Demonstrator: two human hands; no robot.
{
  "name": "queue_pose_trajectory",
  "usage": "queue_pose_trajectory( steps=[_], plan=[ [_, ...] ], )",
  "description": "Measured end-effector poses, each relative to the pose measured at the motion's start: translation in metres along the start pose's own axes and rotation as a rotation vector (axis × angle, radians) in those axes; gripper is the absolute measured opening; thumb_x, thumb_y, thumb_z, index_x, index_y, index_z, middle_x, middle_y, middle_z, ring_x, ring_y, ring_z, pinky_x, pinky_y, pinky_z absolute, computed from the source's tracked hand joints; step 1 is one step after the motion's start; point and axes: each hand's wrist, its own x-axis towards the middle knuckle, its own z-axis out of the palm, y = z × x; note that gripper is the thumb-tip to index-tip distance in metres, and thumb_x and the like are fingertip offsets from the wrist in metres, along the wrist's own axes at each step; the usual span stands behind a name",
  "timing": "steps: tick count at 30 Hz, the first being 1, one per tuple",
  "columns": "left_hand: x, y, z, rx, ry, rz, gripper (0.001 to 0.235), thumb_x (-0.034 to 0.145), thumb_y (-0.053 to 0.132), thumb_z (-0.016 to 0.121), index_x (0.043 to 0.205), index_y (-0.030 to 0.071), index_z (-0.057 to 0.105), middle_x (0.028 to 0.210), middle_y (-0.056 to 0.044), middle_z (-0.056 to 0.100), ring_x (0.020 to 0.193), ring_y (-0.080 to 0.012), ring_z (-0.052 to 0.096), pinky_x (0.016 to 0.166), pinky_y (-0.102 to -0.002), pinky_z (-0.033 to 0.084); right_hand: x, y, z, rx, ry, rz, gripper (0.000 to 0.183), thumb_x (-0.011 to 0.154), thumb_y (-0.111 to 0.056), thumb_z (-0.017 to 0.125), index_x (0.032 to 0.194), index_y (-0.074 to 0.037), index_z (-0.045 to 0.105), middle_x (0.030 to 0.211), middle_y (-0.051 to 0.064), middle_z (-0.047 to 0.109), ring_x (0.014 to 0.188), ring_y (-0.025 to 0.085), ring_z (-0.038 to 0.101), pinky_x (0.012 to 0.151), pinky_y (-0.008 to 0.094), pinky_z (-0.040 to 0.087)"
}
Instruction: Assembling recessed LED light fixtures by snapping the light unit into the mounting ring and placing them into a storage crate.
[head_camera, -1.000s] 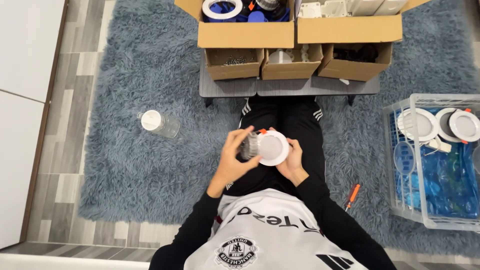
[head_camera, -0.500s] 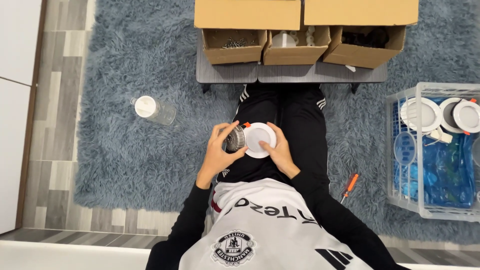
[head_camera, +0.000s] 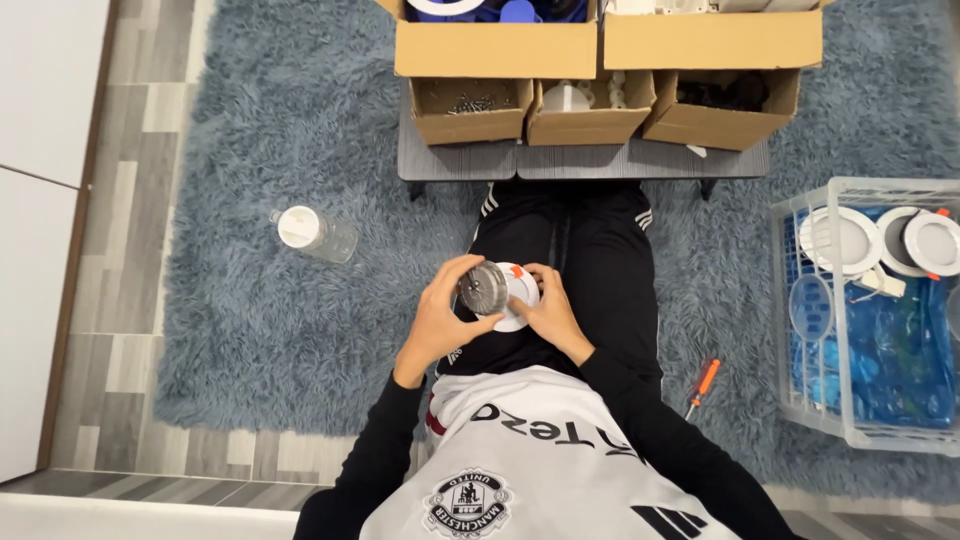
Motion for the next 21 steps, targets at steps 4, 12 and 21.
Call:
queue_pose_trajectory(
  steps=[4,12,21],
  plan=[
    [0.003,0.008,0.000,-0.018,-0.016,0.040,0.087,0.066,0.017,0.104,0.144,0.005,0.068,0.141,-0.014,0.070,0.132,-0.0355,0.069,0.108,-0.044,0.058,-0.001,0.002,-0.009,-0.044,-0.008,-0.033,0.063,0.094,-0.030,0.088,0.148,-0.009,0.061,0.133,0.017,0.059,0.118,0.035,0.071,0.097,0.045,0.060],
    [0.019,0.028,0.008,-0.022,-0.203,0.071,0.085,0.068,0.015,0.099,0.147,0.012,0.069,0.146,-0.010,0.066,0.133,-0.0354,0.068,0.113,-0.048,0.054,-0.012,-0.022,-0.058,0.388,-0.051,-0.146,0.034,0.115,-0.018,0.052,0.140,-0.004,0.069,0.127,0.023,0.074,0.110,0.029,0.073,0.085,0.035,0.059],
    [0.051,0.027,0.014,0.027,-0.283,0.188,0.087,0.074,0.025,0.099,0.151,0.008,0.063,0.139,-0.020,0.067,0.123,-0.0452,0.071,0.104,-0.054,0.060,-0.010,-0.052,-0.047,0.165,0.072,-0.387,0.049,0.091,-0.013,0.092,0.134,-0.009,0.069,0.106,0.012,0.074,0.090,0.020,0.069,0.073,0.036,0.058]
  ],
)
